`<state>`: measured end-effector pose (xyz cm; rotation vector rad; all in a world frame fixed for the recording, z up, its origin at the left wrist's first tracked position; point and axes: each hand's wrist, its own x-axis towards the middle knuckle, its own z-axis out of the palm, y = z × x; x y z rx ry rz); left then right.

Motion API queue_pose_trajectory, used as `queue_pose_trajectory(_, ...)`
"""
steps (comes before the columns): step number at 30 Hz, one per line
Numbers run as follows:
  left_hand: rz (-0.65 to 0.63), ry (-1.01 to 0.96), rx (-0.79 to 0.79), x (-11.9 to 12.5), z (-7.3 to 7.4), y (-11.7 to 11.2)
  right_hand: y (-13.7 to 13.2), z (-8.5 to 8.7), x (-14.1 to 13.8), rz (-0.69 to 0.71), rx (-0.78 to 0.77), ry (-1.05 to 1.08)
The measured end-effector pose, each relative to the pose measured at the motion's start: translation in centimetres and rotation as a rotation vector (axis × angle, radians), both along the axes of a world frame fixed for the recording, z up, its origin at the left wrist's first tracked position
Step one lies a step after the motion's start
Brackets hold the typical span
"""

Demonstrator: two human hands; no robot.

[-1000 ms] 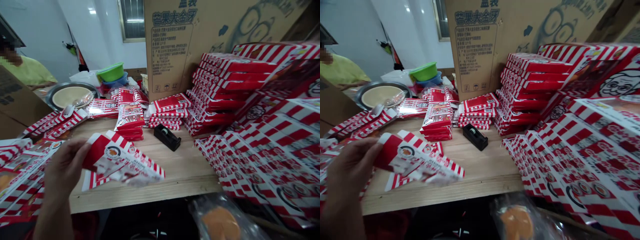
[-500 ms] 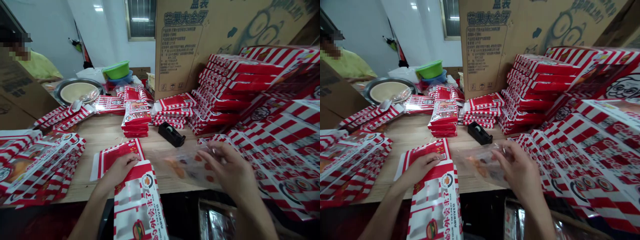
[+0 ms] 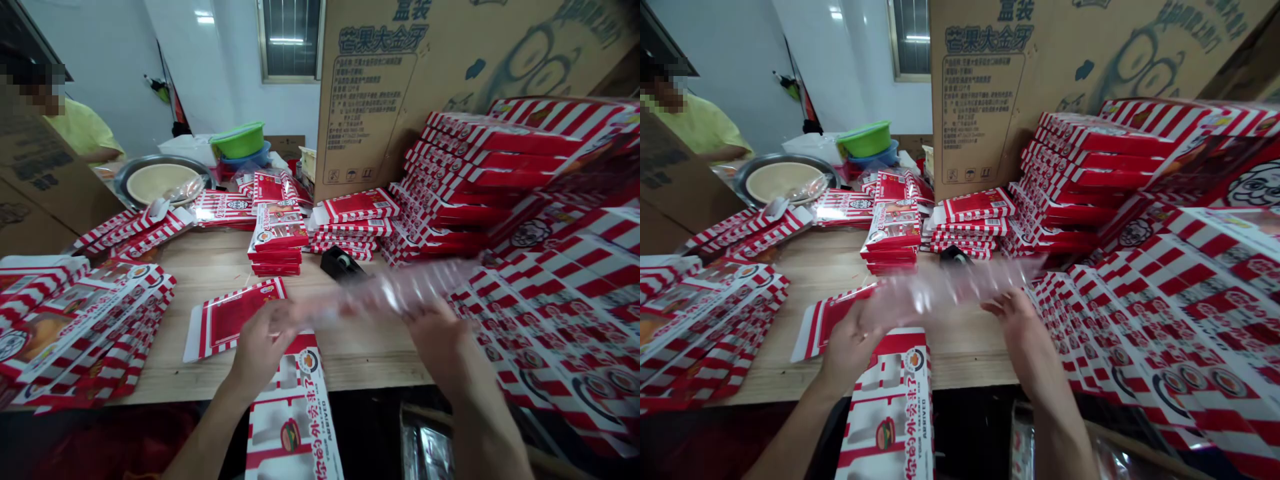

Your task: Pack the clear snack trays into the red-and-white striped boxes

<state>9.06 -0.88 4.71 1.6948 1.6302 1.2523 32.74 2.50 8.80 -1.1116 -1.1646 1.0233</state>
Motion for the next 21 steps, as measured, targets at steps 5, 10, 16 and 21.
queue_pose_trajectory(5, -0.260, -0.268, -0.276, -1.1, -0.2, -0.2, -0.7, -0.5, -1.8, 0.354, -0.099, -0.166)
queue_pose_trajectory(10, 0.181, 0.192, -0.341, -4.1, -2.5, -0.6, -0.1, -3.3, -1.6, -0.020, -0.071, -0.027)
queue_pose_trajectory(16, 0.188, 0.146, -0.481, -4.5, -5.5, -2.0, 0.4, -6.1, -1.9, -0.097, -0.240, 0.461)
queue_pose_trajectory(21, 0.104, -0.020, -0.462, -3.9, -6.3, -1.6, 0.7, -7.1, -3.1, -0.145, -0.219, 0.501)
